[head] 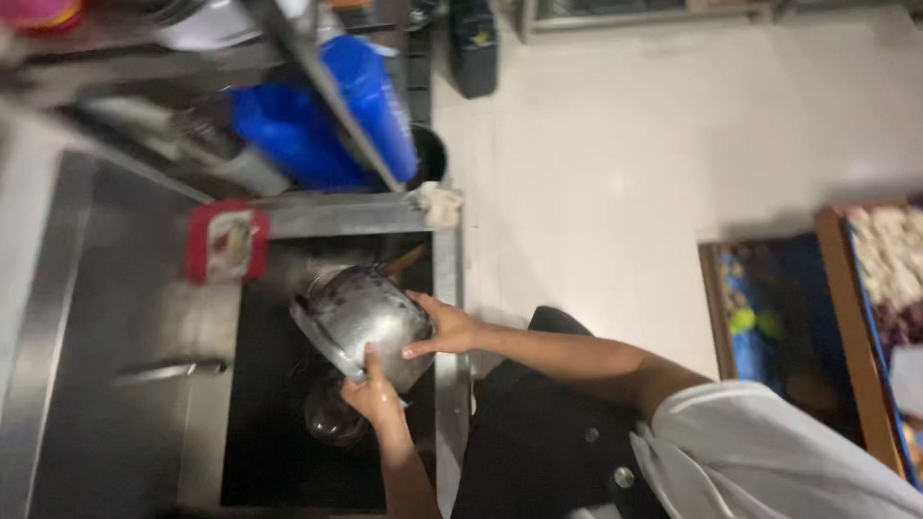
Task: The person scrubs a metal pot lid with a sponge and soap, rinses it under running water, and places it on the stove. They then pick up a small saucepan and begin scrubbing it with the sponge.
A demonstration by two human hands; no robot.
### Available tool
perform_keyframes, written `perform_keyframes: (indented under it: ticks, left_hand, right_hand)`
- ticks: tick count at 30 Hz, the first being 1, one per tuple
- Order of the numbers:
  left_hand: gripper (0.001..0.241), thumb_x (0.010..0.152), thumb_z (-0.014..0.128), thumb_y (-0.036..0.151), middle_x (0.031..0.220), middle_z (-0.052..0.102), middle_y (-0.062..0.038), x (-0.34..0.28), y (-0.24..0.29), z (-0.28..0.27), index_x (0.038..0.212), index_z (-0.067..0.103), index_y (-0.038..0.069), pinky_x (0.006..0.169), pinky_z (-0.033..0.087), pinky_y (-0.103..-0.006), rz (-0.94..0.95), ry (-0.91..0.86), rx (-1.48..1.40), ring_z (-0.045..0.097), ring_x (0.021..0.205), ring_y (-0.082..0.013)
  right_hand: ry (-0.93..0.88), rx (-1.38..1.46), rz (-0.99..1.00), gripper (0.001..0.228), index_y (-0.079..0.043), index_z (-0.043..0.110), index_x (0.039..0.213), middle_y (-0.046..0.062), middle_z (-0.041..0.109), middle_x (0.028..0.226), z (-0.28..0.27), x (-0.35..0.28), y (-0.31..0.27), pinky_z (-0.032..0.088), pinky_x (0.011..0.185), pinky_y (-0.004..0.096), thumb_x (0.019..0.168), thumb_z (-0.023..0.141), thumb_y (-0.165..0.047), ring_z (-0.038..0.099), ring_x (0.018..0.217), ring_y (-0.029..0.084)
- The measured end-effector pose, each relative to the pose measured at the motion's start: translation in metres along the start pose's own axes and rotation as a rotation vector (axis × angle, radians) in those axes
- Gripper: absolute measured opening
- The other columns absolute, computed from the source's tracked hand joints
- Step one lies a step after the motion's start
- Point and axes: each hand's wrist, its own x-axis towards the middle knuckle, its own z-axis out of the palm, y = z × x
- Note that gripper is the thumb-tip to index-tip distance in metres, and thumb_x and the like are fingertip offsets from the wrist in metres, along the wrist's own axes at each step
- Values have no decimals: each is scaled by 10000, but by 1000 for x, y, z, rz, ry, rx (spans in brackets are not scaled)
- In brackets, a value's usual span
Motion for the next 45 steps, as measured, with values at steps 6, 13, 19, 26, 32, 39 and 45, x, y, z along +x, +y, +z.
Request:
perform_keyframes:
  ticks: [6, 13, 19, 26, 32, 39, 45]
  left_hand:
    - [435, 837, 798, 447, 836, 747, -223, 0, 64, 66, 943, 773, 26, 751, 552, -453, 83, -462, 917, 718, 800, -378]
    - [368, 842, 768, 398, 829, 738, -175, -4, 120, 256, 953, 763, 47, 660, 552, -448, 223, -846, 844, 722, 683, -339]
    - [313, 798, 804, 328, 866, 752, -133, -17, 114, 426, 955, 756, 61, 684, 526, -448, 579, -1117, 749, 694, 791, -350]
    - [313, 785, 833, 315, 836, 701, -143, -48, 97, 596, 953, 751, 64, 735, 503, -439, 591, -1444, 585, 660, 814, -347]
    - [304, 750, 834, 279, 883, 723, -104, -53, 72, 755, 942, 744, 61, 955, 415, -455, 804, -1712, 373, 651, 944, -303]
    - [244, 734, 846, 227, 872, 719, -121, -82, 84, 975, 913, 767, 79, 1019, 373, -475, 912, -1969, 300, 650, 984, -294]
    - [213, 725, 758, 60, 894, 721, -89, -124, 109, 1146, 922, 774, 138, 1062, 397, -472, 1233, -2144, 240, 651, 1009, -279]
  right_hand:
    - [-222, -155, 74, 937, 23, 502, 1405, 247, 728, 1211, -92, -31, 53, 541, 1018, 418, 833, 706, -690, 702, 1135, 362]
    - [66, -395, 70, 567, -76, 671, 1280, 170, 672, 1272, -290, -91, 89, 501, 987, 475, 875, 718, -468, 641, 1148, 382]
    - [607, -372, 87, 540, -55, 597, 1351, 161, 633, 1353, -463, -166, 119, 520, 1003, 480, 894, 748, -300, 620, 1210, 373]
    - [690, -648, -185, 702, -12, 615, 1247, 251, 468, 1467, -554, -212, 131, 345, 1106, 580, 587, 847, -73, 405, 1372, 456]
    - [615, -604, 193, 303, -64, 641, 931, 104, 619, 1065, -634, -208, 212, 279, 1201, 541, 692, 821, -114, 540, 1166, 321]
    - [851, -592, 475, 322, -102, 666, 946, 78, 628, 1053, -771, -230, 282, 399, 1045, 456, 648, 778, -52, 550, 1103, 307]
    - [1146, -633, 628, 434, -68, 646, 993, 101, 635, 1163, -865, -261, 314, 452, 911, 449, 585, 792, -53, 551, 1079, 341]
